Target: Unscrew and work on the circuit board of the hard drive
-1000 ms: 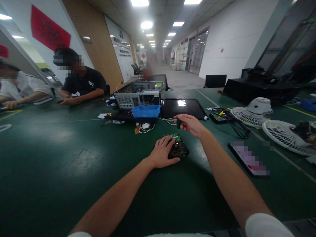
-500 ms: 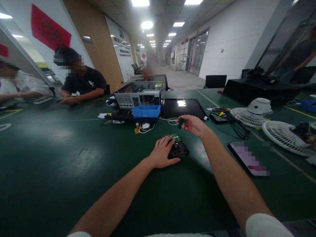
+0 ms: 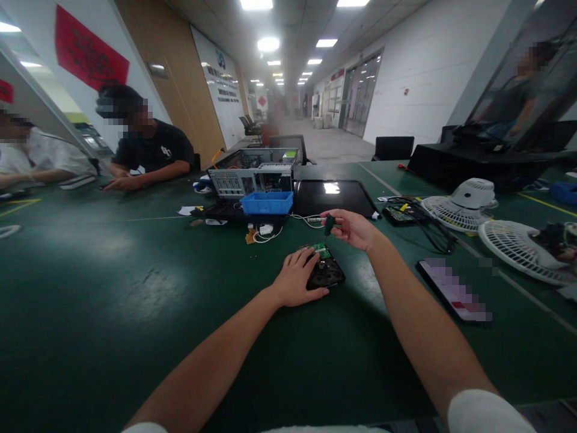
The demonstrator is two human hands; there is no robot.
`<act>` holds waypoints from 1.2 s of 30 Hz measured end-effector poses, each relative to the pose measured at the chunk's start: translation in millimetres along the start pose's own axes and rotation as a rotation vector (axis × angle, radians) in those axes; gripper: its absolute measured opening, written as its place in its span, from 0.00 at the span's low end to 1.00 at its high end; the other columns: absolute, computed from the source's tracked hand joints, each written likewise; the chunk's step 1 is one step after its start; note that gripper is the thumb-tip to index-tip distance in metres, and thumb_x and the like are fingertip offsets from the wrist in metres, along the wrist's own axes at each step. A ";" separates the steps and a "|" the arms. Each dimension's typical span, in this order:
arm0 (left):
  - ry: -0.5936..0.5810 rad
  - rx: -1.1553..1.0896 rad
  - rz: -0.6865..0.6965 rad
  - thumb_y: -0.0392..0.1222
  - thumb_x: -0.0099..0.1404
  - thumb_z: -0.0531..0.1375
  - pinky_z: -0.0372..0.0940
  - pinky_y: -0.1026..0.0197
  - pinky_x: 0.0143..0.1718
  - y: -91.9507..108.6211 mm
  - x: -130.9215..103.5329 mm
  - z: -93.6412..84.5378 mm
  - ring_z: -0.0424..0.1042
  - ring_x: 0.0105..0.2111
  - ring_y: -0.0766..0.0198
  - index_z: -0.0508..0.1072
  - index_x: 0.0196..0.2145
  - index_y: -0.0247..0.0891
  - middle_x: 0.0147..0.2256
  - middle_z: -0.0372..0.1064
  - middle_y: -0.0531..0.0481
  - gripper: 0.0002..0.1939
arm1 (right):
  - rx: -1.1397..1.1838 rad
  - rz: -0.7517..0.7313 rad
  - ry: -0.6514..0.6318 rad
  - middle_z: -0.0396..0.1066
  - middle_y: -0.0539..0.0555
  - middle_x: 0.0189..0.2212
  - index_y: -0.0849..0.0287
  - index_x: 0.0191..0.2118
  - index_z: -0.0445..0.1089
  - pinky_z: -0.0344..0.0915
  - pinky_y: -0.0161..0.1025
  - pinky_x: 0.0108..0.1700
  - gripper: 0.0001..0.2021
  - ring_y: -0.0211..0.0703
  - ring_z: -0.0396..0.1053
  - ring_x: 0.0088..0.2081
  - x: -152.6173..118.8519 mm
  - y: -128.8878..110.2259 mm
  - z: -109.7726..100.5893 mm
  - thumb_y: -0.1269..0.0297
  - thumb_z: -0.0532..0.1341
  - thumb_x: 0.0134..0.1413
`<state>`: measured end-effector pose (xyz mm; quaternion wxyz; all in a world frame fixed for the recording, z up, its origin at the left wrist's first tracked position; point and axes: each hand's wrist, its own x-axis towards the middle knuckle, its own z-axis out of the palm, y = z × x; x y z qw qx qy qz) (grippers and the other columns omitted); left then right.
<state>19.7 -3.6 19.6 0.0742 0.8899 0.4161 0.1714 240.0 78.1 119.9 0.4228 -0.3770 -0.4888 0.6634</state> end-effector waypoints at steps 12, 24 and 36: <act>0.015 -0.003 0.009 0.73 0.61 0.57 0.44 0.37 0.67 0.9 -0.8 0.0 0.43 0.69 0.39 0.48 0.72 0.42 0.70 0.44 0.39 0.52 | 0.113 0.083 -0.080 0.77 0.61 0.42 0.60 0.37 0.72 0.50 0.27 0.16 0.08 0.31 0.58 0.22 3.3 4.6 -4.2 0.63 0.67 0.53; 0.006 -0.008 0.012 0.74 0.61 0.56 0.44 0.37 0.67 -1.6 -0.9 0.4 0.43 0.69 0.39 0.48 0.72 0.42 0.70 0.44 0.40 0.52 | -0.014 0.003 -0.050 0.76 0.59 0.40 0.62 0.42 0.78 0.52 0.29 0.18 0.10 0.31 0.57 0.22 2.2 1.7 2.9 0.65 0.64 0.56; 0.002 -0.002 0.006 0.74 0.61 0.56 0.45 0.36 0.66 0.0 -0.4 -0.1 0.44 0.69 0.39 0.48 0.72 0.42 0.70 0.45 0.38 0.52 | -0.003 0.006 -0.035 0.76 0.60 0.37 0.64 0.40 0.77 0.59 0.32 0.21 0.10 0.34 0.62 0.23 0.1 -0.6 6.7 0.65 0.60 0.58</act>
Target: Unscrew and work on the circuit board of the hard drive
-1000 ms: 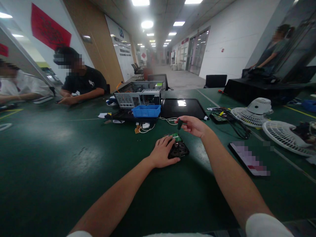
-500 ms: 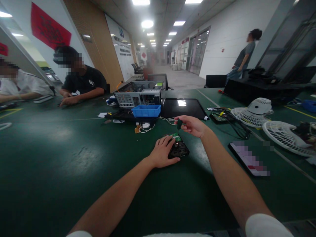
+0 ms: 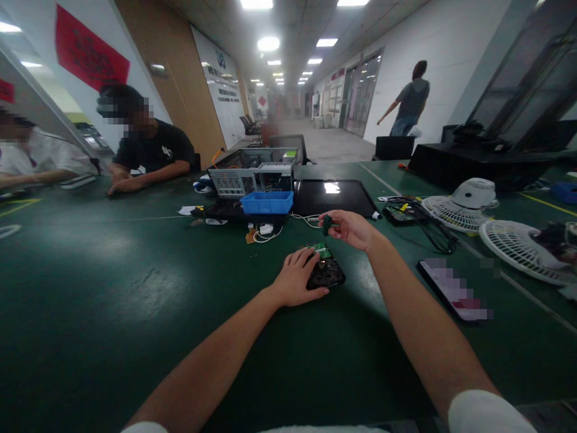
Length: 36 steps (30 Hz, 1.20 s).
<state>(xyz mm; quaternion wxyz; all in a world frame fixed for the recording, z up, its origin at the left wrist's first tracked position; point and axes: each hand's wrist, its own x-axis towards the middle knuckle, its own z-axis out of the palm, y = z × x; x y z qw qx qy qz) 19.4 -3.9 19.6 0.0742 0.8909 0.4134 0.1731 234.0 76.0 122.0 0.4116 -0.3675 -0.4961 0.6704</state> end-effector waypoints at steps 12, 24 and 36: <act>0.001 0.003 -0.002 0.75 0.61 0.55 0.44 0.37 0.67 -0.1 -0.1 -0.6 0.44 0.69 0.39 0.47 0.72 0.43 0.70 0.44 0.39 0.52 | -0.067 -0.077 0.002 0.77 0.57 0.38 0.61 0.39 0.74 0.51 0.32 0.19 0.09 0.32 0.61 0.21 5.7 5.5 -3.9 0.63 0.65 0.53; -0.003 -0.029 -0.008 0.73 0.61 0.58 0.43 0.36 0.67 1.1 0.0 -1.2 0.44 0.69 0.38 0.49 0.71 0.45 0.70 0.45 0.39 0.51 | -0.047 -0.067 0.052 0.73 0.56 0.33 0.60 0.42 0.76 0.60 0.33 0.22 0.10 0.35 0.64 0.25 2.8 2.2 -3.2 0.66 0.64 0.55; -0.010 -0.009 -0.007 0.74 0.61 0.56 0.43 0.36 0.67 -0.7 -1.0 0.1 0.43 0.69 0.39 0.47 0.72 0.42 0.70 0.43 0.38 0.52 | -0.183 -0.121 0.142 0.67 0.47 0.23 0.60 0.36 0.74 0.49 0.29 0.18 0.10 0.30 0.58 0.21 4.6 3.1 -3.7 0.64 0.70 0.47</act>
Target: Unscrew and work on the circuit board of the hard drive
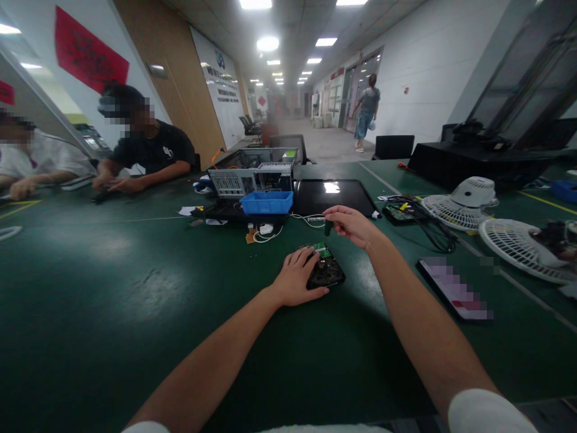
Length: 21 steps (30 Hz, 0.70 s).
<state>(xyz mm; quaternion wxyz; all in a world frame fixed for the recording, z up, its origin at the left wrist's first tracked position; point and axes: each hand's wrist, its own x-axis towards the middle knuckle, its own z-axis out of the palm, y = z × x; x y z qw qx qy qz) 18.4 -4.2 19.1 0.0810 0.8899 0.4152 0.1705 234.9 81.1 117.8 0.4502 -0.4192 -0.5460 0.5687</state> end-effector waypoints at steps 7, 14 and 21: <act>-0.017 -0.004 -0.004 0.74 0.61 0.56 0.43 0.36 0.67 1.7 0.2 -3.4 0.42 0.69 0.39 0.47 0.72 0.43 0.71 0.43 0.38 0.52 | 0.046 0.047 -0.021 0.77 0.56 0.33 0.60 0.32 0.71 0.47 0.31 0.16 0.05 0.32 0.60 0.20 2.1 3.5 -0.8 0.64 0.66 0.50; -0.006 -0.014 -0.005 0.74 0.61 0.57 0.43 0.36 0.67 1.0 0.4 -2.0 0.43 0.69 0.39 0.48 0.72 0.44 0.70 0.44 0.39 0.52 | 0.090 0.131 -0.153 0.79 0.62 0.42 0.61 0.41 0.75 0.57 0.32 0.19 0.09 0.34 0.65 0.22 -1.0 0.5 1.5 0.62 0.63 0.56; 0.010 -0.010 0.002 0.74 0.61 0.57 0.43 0.36 0.67 0.5 0.3 -0.3 0.43 0.69 0.39 0.49 0.71 0.43 0.70 0.44 0.39 0.51 | 0.247 0.138 -0.191 0.78 0.62 0.39 0.63 0.38 0.74 0.72 0.33 0.30 0.06 0.39 0.72 0.29 -0.7 4.2 0.9 0.67 0.60 0.60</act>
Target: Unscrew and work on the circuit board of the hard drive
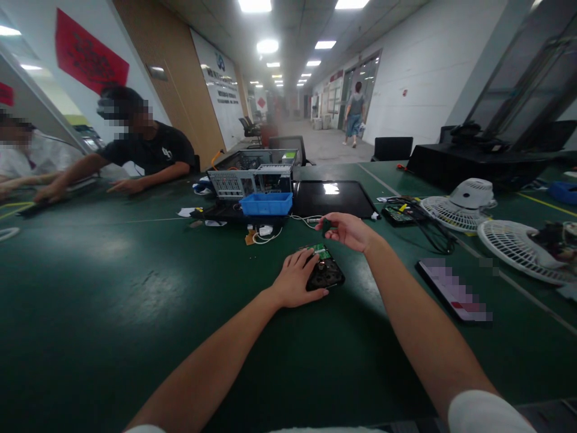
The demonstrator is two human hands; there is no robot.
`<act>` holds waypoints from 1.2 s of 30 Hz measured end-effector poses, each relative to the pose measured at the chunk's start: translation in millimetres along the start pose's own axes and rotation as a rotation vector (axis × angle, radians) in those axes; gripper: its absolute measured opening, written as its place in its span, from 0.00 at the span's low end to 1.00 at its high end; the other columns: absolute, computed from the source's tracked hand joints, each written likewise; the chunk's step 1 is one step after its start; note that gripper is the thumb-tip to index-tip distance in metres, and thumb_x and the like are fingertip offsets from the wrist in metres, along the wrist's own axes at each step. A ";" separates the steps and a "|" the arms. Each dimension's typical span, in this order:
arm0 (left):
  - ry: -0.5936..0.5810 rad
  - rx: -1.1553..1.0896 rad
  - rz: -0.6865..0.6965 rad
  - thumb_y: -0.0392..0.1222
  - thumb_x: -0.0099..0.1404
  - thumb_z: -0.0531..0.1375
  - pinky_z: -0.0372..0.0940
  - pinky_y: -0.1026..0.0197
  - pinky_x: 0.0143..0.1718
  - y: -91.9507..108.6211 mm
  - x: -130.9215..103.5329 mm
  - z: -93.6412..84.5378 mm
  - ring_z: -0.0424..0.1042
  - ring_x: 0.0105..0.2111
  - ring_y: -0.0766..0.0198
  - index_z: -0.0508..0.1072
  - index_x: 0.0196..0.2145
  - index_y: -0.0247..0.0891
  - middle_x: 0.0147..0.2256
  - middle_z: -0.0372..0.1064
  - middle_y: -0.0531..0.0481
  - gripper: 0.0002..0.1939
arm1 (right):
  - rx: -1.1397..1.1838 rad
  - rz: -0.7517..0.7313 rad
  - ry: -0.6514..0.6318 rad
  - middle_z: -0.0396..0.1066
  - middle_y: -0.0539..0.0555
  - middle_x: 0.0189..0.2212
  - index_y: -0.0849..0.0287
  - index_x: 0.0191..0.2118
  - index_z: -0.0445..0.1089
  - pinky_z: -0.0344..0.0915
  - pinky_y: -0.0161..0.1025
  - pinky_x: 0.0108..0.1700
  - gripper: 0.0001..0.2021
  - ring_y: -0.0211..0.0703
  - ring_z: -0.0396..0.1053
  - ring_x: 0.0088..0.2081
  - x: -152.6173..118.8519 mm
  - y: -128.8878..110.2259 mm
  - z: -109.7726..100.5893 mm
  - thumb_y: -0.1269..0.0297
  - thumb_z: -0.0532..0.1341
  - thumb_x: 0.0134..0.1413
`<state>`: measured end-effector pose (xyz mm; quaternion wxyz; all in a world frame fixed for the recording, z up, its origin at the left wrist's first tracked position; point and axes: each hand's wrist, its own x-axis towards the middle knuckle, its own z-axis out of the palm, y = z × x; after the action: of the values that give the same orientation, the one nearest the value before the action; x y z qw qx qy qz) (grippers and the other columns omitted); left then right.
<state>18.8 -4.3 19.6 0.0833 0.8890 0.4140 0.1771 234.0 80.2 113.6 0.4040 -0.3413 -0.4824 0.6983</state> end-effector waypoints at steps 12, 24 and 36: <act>-0.002 -0.011 -0.009 0.72 0.60 0.59 0.44 0.35 0.66 0.9 0.5 -0.3 0.44 0.69 0.38 0.48 0.71 0.45 0.70 0.45 0.40 0.51 | 0.039 -0.073 -0.034 0.77 0.59 0.38 0.61 0.50 0.74 0.77 0.34 0.38 0.11 0.40 0.77 0.35 -1.4 1.5 -1.6 0.66 0.62 0.64; -0.001 0.007 0.001 0.74 0.61 0.57 0.44 0.36 0.67 -0.6 0.9 1.2 0.43 0.69 0.38 0.47 0.72 0.43 0.70 0.43 0.39 0.52 | 0.119 -0.029 -0.017 0.78 0.62 0.40 0.63 0.42 0.73 0.76 0.31 0.33 0.06 0.39 0.76 0.33 1.0 1.1 -6.1 0.69 0.62 0.61; -0.001 0.031 0.005 0.74 0.61 0.56 0.44 0.38 0.67 0.2 0.4 -0.2 0.43 0.69 0.40 0.49 0.71 0.42 0.70 0.45 0.39 0.52 | -0.128 -0.102 0.122 0.77 0.56 0.37 0.61 0.35 0.74 0.49 0.30 0.18 0.11 0.30 0.59 0.22 3.4 0.4 -7.6 0.62 0.71 0.47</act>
<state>19.2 -4.2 19.9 0.0695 0.8913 0.4144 0.1703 239.0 86.1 110.7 0.4452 -0.3833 -0.5172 0.6224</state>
